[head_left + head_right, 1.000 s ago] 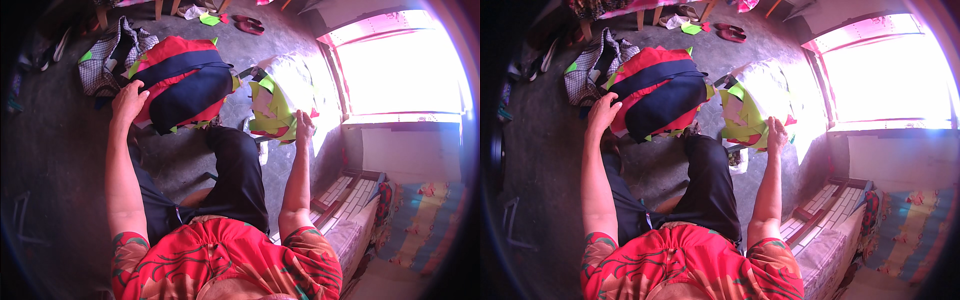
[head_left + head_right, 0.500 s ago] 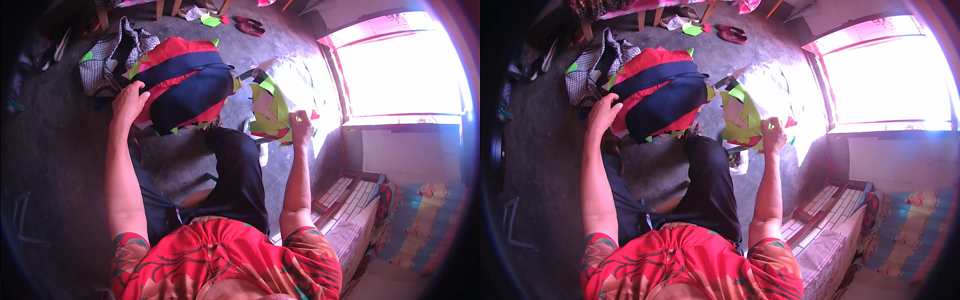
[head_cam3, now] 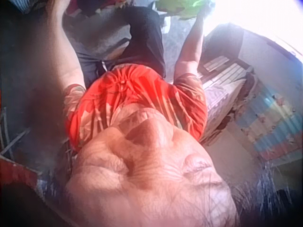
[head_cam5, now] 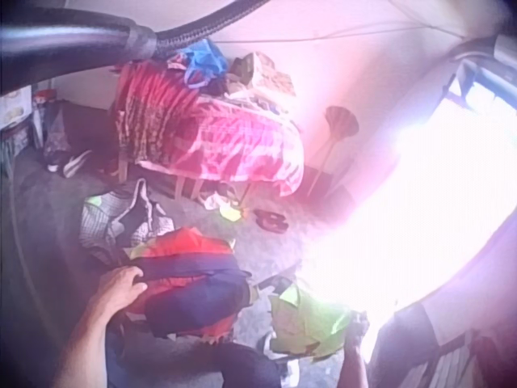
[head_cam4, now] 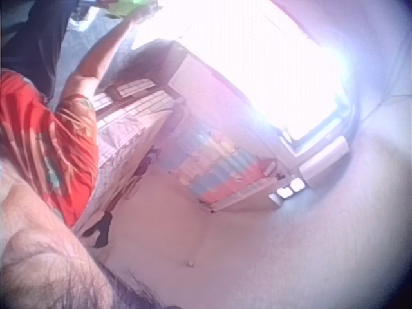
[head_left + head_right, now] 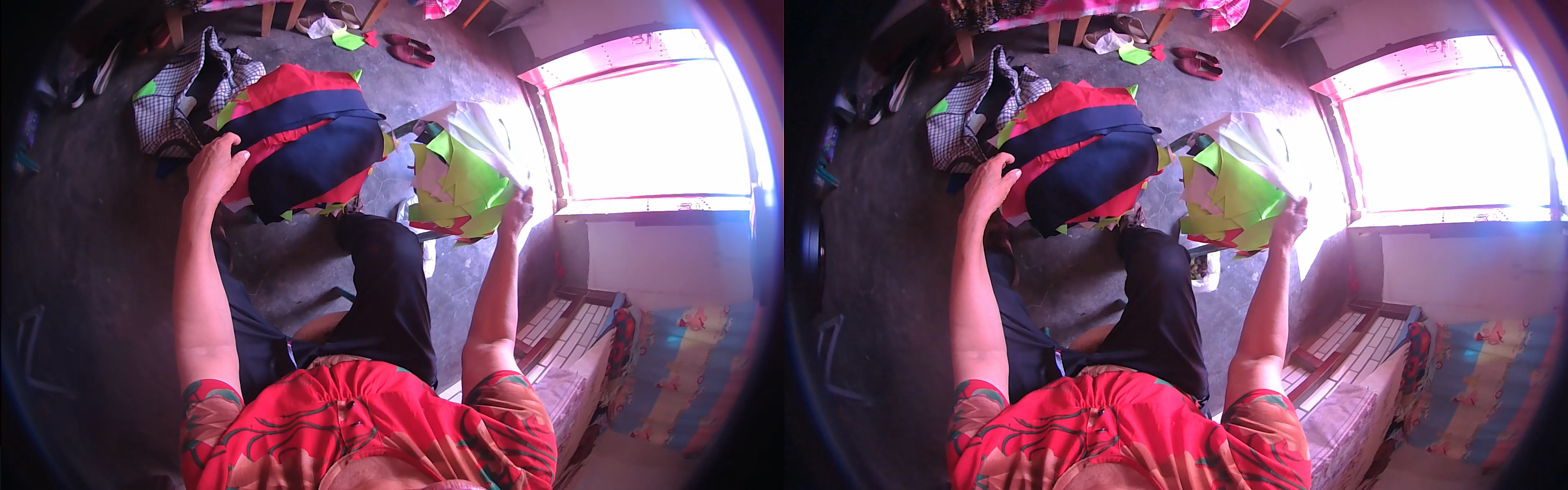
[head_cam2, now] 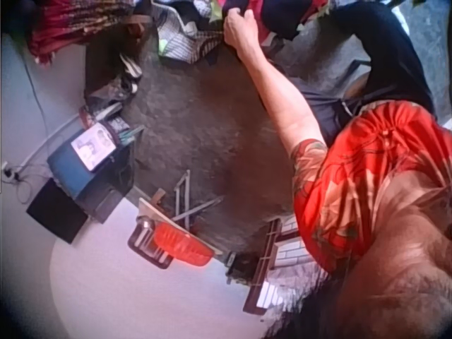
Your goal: The person sits on the floor and folds various pieces of colorful fabric by hand. They handle green, red, white, and dark blue fabric pieces, folding them and stacking them into two piles on the floor.
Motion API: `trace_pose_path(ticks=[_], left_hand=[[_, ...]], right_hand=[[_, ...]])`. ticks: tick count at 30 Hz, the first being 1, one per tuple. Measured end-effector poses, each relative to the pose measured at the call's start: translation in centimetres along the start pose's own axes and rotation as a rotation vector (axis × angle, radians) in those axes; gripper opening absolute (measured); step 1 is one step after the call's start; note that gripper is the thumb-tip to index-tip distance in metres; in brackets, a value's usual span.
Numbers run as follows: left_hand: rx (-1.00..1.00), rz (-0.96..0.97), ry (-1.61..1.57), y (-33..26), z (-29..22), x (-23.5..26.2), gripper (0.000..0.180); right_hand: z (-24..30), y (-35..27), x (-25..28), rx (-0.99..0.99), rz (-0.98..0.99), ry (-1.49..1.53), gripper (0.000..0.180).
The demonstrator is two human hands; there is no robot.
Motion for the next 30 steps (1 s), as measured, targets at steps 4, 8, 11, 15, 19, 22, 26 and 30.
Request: trace_pose_path(ticks=[4, 8, 11, 15, 19, 22, 26, 30], left_hand=[[0.003, 0.001, 0.01, -0.1, -0.2, 0.2, 0.034], [-0.022, -0.02, 0.018, 0.0, 0.3, -0.3, 0.033], [-0.026, 0.007, -0.098, 0.3, 0.4, -0.5, 0.033], [-0.065, 0.11, -0.408, 0.2, -1.9, -0.8, 0.035], [-0.106, 0.315, -0.753, -0.6, -3.5, -2.6, 0.064], [-0.387, 0.414, -0.778, -1.6, -5.0, -3.6, 0.091], [-0.452, 0.387, -0.961, -3.3, -8.3, -0.7, 0.076], [-0.433, 0.201, -0.858, -1.5, -5.6, -3.5, 0.027]], right_hand=[[5.3, 0.3, 2.6, 0.092, -0.15, 0.39, 0.027], [6.6, 2.1, 3.5, 0.108, -0.208, 0.748, 0.025], [11.6, 0.0, 3.5, 0.119, -0.105, 0.913, 0.026], [17.7, -6.2, 1.2, 0.262, 0.156, 0.775, 0.03], [21.6, -14.4, -2.9, -0.173, 0.895, 1.314, 0.031], [23.4, -20.5, -5.9, -0.321, 0.901, 1.382, 0.027], [23.9, -24.3, -6.9, -0.034, 0.851, 1.159, 0.028], [22.4, -23.2, -8.5, -0.321, 0.872, 1.269, 0.029]])
Point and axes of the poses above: each hand's wrist, its own y-axis towards the middle knuckle, its own x-axis out of the back of the hand, z = x × y, the point moved 2 cm from there along y, towards the middle knuckle, and after that the axes turned 3 degrees about -z, right-handed, at the moved point
